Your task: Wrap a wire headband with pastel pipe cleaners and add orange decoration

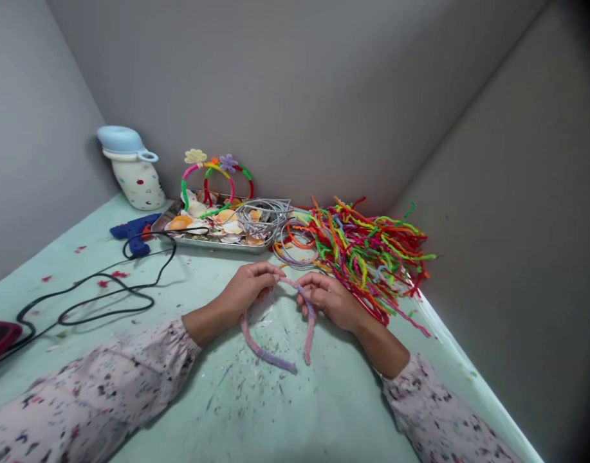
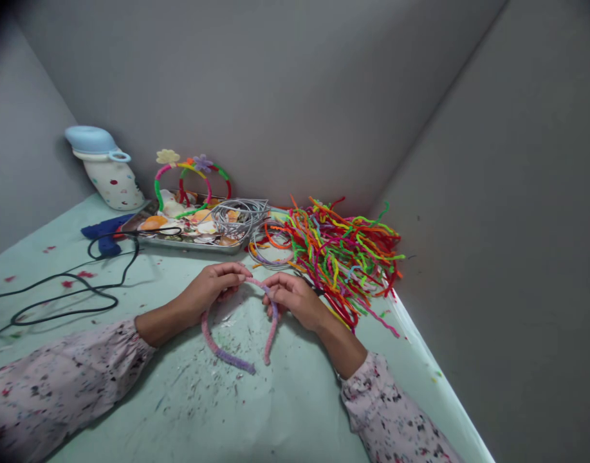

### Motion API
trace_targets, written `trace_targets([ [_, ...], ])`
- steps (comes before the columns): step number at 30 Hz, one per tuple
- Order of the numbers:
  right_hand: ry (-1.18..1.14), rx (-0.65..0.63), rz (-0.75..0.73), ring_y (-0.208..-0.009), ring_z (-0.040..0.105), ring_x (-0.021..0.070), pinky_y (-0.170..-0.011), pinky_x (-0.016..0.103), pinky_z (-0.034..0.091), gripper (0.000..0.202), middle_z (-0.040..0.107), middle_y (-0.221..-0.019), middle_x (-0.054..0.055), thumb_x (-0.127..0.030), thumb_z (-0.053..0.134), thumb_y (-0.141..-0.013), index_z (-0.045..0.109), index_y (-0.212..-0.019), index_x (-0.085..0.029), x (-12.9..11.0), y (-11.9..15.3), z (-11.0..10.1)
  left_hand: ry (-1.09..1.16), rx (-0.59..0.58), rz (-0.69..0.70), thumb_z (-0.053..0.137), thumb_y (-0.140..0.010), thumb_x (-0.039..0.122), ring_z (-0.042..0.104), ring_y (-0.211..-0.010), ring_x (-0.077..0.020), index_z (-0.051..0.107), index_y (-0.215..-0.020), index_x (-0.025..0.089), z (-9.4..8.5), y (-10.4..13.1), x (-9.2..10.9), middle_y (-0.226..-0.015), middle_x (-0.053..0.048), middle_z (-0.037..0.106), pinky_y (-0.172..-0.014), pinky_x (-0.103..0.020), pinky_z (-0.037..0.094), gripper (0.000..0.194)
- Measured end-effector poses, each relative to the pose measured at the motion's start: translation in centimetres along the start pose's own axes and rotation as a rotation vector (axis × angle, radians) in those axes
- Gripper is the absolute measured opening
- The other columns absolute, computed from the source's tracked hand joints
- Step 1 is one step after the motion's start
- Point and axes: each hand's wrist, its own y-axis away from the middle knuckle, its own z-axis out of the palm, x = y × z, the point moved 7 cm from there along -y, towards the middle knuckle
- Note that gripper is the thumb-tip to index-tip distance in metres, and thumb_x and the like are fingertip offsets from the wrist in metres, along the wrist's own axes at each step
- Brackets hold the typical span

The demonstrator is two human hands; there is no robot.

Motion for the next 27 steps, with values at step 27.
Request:
trace_targets([
  [27,0.16,0.132,0.023,-0.041,0.056,0.0087,-0.039,0.017,0.043,0.011,0.064,-0.059,-0.001,-0.026,0.051,-0.079,0.055,-0.077,-0.016,-0.5,0.0,1.5,-0.126,-0.138,0.18,0.062,-0.076,0.034,0.052,-0.056,-0.0103,0.061,-0.084,0.011,1.5,0.3,0.3,-0.065,-0.003,0.059,-0.052,-0.021,0.039,0.024],
])
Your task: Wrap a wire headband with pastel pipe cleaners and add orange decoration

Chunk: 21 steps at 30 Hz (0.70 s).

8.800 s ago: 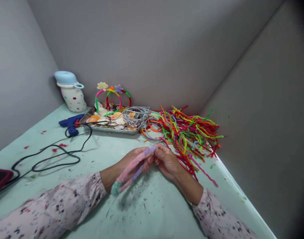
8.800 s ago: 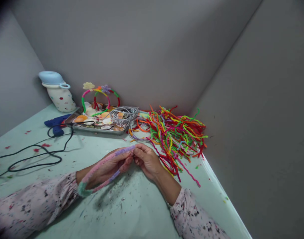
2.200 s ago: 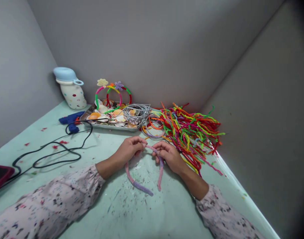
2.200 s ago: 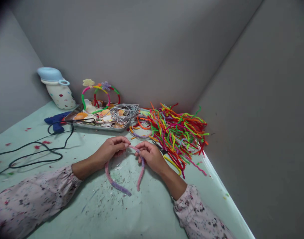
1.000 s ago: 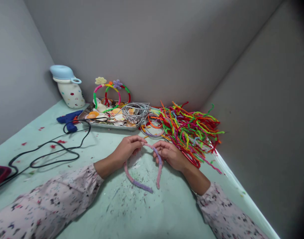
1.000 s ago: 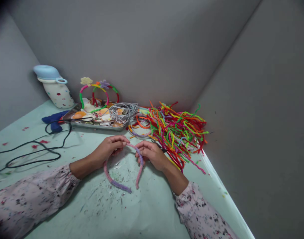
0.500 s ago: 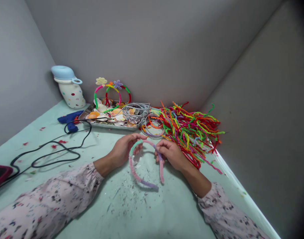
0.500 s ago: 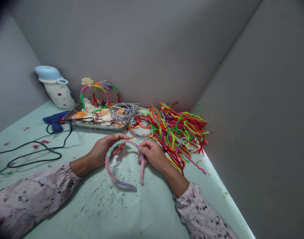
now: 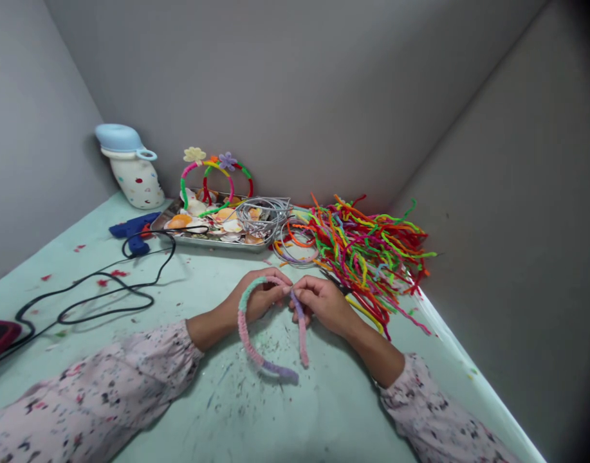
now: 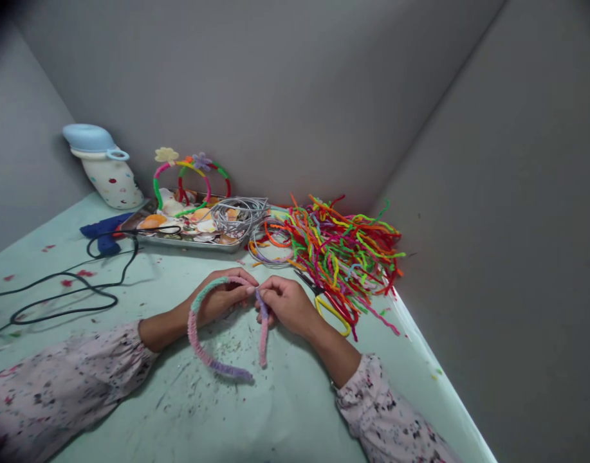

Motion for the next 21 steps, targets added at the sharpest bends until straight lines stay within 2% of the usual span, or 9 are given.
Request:
trace_targets([
  [7,0.042,0.029,-0.014,-0.045,0.058,0.01,-0.042,0.019,0.046,0.013,0.062,-0.059,-0.001,-0.029,0.051,-0.08,0.055,-0.08,-0.017,-0.2,0.1,-0.1,0.047,0.018,-0.032,0.063,-0.074,0.034,0.05,-0.051,-0.0096,0.059,-0.08,0.011,0.1,0.1,0.4,-0.059,-0.001,0.057,-0.048,-0.021,0.037,0.024],
  [12,0.177,0.12,-0.072,-0.043,0.054,0.0093,-0.042,0.02,0.045,0.012,0.058,-0.056,-0.003,-0.03,0.053,-0.08,0.055,-0.076,-0.018,-0.6,0.3,-0.6,-0.021,0.015,-0.018,0.06,-0.077,0.038,0.05,-0.05,-0.0097,0.058,-0.083,0.012,-0.2,0.1,-0.3,-0.056,0.0,0.056,-0.047,-0.02,0.036,0.026],
  [21,0.252,0.127,-0.092,-0.045,0.053,0.0097,-0.043,0.02,0.043,0.009,0.056,-0.057,-0.003,-0.024,0.051,-0.079,0.056,-0.074,-0.019,-0.3,0.2,-0.7,-0.074,0.017,0.021,0.058,-0.079,0.039,0.051,-0.051,-0.0098,0.058,-0.082,0.014,-0.2,0.0,-1.3,-0.057,0.0,0.056,-0.048,-0.02,0.036,0.026],
])
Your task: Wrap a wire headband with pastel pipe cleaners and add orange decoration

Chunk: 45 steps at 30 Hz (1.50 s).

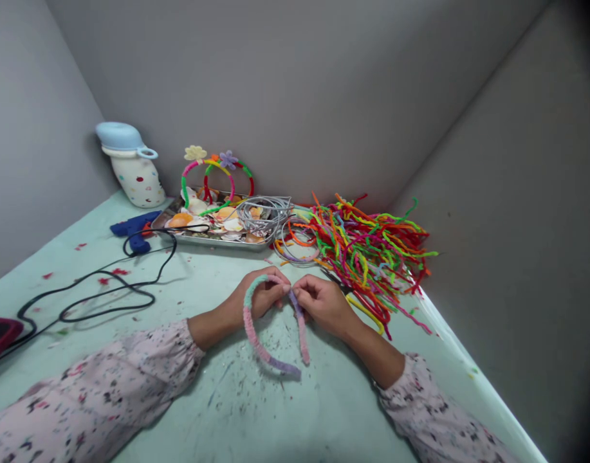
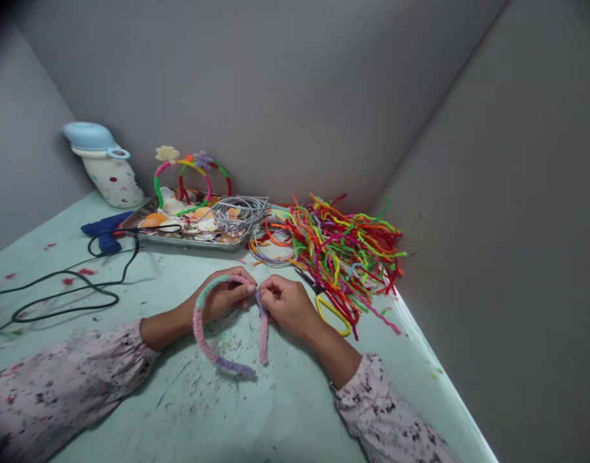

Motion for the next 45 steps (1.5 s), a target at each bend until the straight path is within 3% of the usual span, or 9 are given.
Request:
trace_targets([
  [6,-0.039,-0.044,-0.01,-0.045,0.053,0.0095,-0.042,0.02,0.043,0.009,0.057,-0.058,-0.003,-0.027,0.054,-0.08,0.057,-0.076,-0.019,-0.3,0.0,0.1,0.023,0.005,-0.017,0.059,-0.078,0.038,0.05,-0.049,-0.0092,0.058,-0.081,0.014,0.0,0.0,-0.1,-0.056,0.0,0.055,-0.047,-0.02,0.035,0.024],
  [15,0.032,0.003,-0.014,-0.045,0.054,0.0103,-0.042,0.02,0.042,0.008,0.057,-0.056,-0.003,-0.024,0.051,-0.079,0.056,-0.073,-0.02,-0.1,0.0,0.0,0.002,0.024,-0.028,0.059,-0.079,0.036,0.051,-0.048,-0.0095,0.058,-0.082,0.014,-0.1,0.0,0.1,-0.055,0.0,0.055,-0.045,-0.02,0.034,0.022],
  [22,0.174,0.048,-0.083,-0.049,0.055,0.0111,-0.047,0.021,0.041,0.007,0.058,-0.057,-0.002,-0.021,0.05,-0.078,0.056,-0.074,-0.02,-0.2,0.0,-0.3,-0.012,0.014,-0.014,0.059,-0.079,0.034,0.052,-0.047,-0.0097,0.057,-0.082,0.015,-0.1,0.0,0.3,-0.053,0.001,0.056,-0.045,-0.019,0.036,0.02],
  [32,0.454,0.106,-0.232,-0.055,0.05,0.0098,-0.054,0.021,0.037,0.011,0.059,-0.062,-0.002,-0.017,0.05,-0.076,0.06,-0.074,-0.017,-2.2,0.4,-0.6,0.063,0.027,-0.113,0.06,-0.076,0.031,0.046,-0.041,-0.0077,0.057,-0.081,0.015,-0.1,0.1,0.2,-0.049,0.002,0.056,-0.039,-0.017,0.032,0.017],
  [38,0.339,0.008,-0.207,-0.057,0.051,0.01,-0.054,0.021,0.037,0.015,0.06,-0.069,-0.001,-0.028,0.05,-0.082,0.06,-0.088,-0.017,-2.1,0.4,-0.1,0.133,0.013,-0.084,0.062,-0.075,0.029,0.052,-0.048,-0.0095,0.058,-0.081,0.014,0.0,0.1,0.7,-0.056,0.001,0.057,-0.045,-0.019,0.037,0.017],
  [45,0.07,-0.027,-0.096,-0.053,0.043,0.0088,-0.05,0.021,0.034,0.015,0.05,-0.062,-0.004,-0.032,0.054,-0.08,0.053,-0.077,-0.017,-0.6,0.1,-0.2,0.118,-0.026,-0.01,0.065,-0.073,0.031,0.052,-0.052,-0.0091,0.061,-0.088,0.014,-0.1,0.2,1.4,-0.066,-0.001,0.058,-0.047,-0.019,0.036,0.022],
])
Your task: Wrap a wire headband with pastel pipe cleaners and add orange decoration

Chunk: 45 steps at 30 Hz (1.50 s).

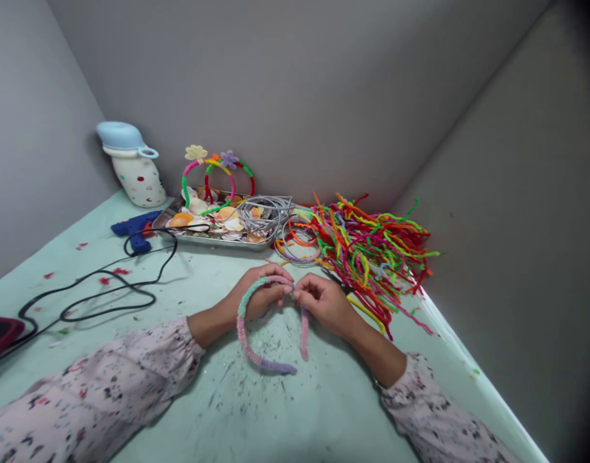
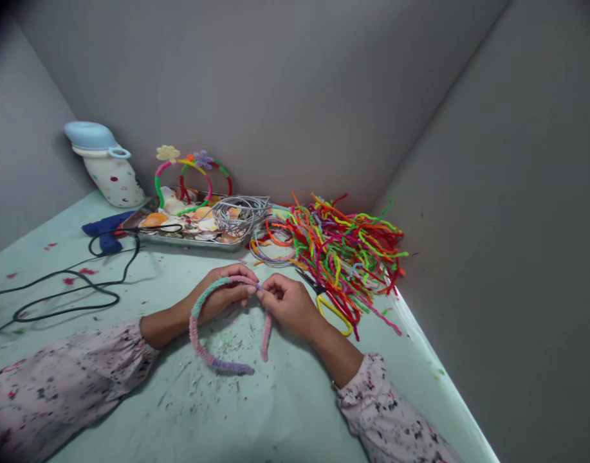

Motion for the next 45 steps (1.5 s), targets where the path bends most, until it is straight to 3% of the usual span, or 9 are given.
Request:
trace_targets([
  [7,-0.182,0.028,0.014,-0.054,0.042,0.0084,-0.049,0.02,0.034,0.014,0.047,-0.064,-0.004,-0.028,0.06,-0.072,0.052,-0.073,-0.017,-0.8,0.0,-1.0,0.263,0.075,-0.145,0.062,-0.076,0.041,0.049,-0.05,-0.009,0.062,-0.092,0.015,-0.9,-0.2,-0.5,-0.06,0.001,0.055,-0.049,-0.021,0.037,0.031],
  [10,-0.205,-0.003,0.002,-0.054,0.041,0.0084,-0.048,0.02,0.034,0.015,0.047,-0.063,-0.004,-0.028,0.061,-0.071,0.052,-0.073,-0.017,-0.8,0.1,-0.9,0.278,-0.013,-0.159,0.053,-0.081,0.046,0.053,-0.055,-0.0105,0.062,-0.087,0.012,-0.6,-0.1,0.2,-0.068,-0.003,0.059,-0.055,-0.023,0.04,0.036],
  [14,-0.205,-0.037,-0.006,-0.052,0.039,0.0075,-0.047,0.02,0.031,0.015,0.046,-0.061,-0.005,-0.027,0.063,-0.071,0.052,-0.074,-0.017,-0.3,0.2,-0.4,0.177,-0.137,-0.183,0.064,-0.074,0.035,0.051,-0.054,-0.0091,0.063,-0.079,0.011,-0.2,0.1,0.6,-0.063,-0.001,0.057,-0.051,-0.02,0.036,0.024],
  [18,-0.195,-0.045,-0.027,-0.053,0.041,0.0076,-0.049,0.02,0.032,0.017,0.049,-0.064,-0.004,-0.026,0.062,-0.073,0.056,-0.085,-0.017,0.0,0.3,-0.2,0.152,-0.151,-0.208,0.066,-0.071,0.025,0.05,-0.052,-0.0081,0.064,-0.079,0.012,-0.2,0.1,0.1,-0.06,0.0,0.057,-0.05,-0.019,0.033,0.015],
  [23,-0.114,0.012,-0.085,-0.053,0.042,0.0079,-0.05,0.02,0.033,0.016,0.049,-0.063,-0.004,-0.024,0.06,-0.075,0.059,-0.09,-0.018,0.1,0.3,-0.5,0.106,-0.173,-0.195,0.062,-0.072,0.022,0.052,-0.055,-0.0092,0.064,-0.086,0.013,0.0,0.1,-0.1,-0.061,-0.001,0.059,-0.052,-0.02,0.035,0.018],
  [32,-0.022,0.056,-0.11,-0.054,0.042,0.0086,-0.051,0.021,0.034,0.012,0.047,-0.062,-0.004,-0.02,0.058,-0.075,0.057,-0.087,-0.018,-0.2,0.7,-0.5,0.036,-0.118,-0.15,0.062,-0.07,0.021,0.048,-0.052,-0.0083,0.064,-0.081,0.013,-0.1,0.0,0.0,-0.057,0.001,0.056,-0.05,-0.02,0.034,0.013],
  [40,0.006,0.012,-0.094,-0.052,0.038,0.0091,-0.05,0.021,0.031,0.022,0.044,-0.058,-0.005,-0.022,0.052,-0.08,0.062,-0.099,-0.018,-0.1,0.5,-0.5,0.101,-0.055,-0.143,0.067,-0.069,0.026,0.049,-0.051,-0.008,0.062,-0.081,0.013,-0.3,0.0,0.4,-0.061,0.001,0.056,-0.048,-0.019,0.034,0.018],
  [45,-0.009,0.158,-0.096,-0.052,0.035,0.0096,-0.05,0.022,0.03,0.021,0.038,-0.058,-0.006,-0.024,0.05,-0.081,0.061,-0.098,-0.018,-0.1,0.4,-1.8,0.26,-0.041,-0.131,0.058,-0.08,0.033,0.053,-0.056,-0.0087,0.058,-0.089,0.013,-0.6,-0.1,0.8,-0.072,-0.002,0.059,-0.053,-0.021,0.038,0.022],
])
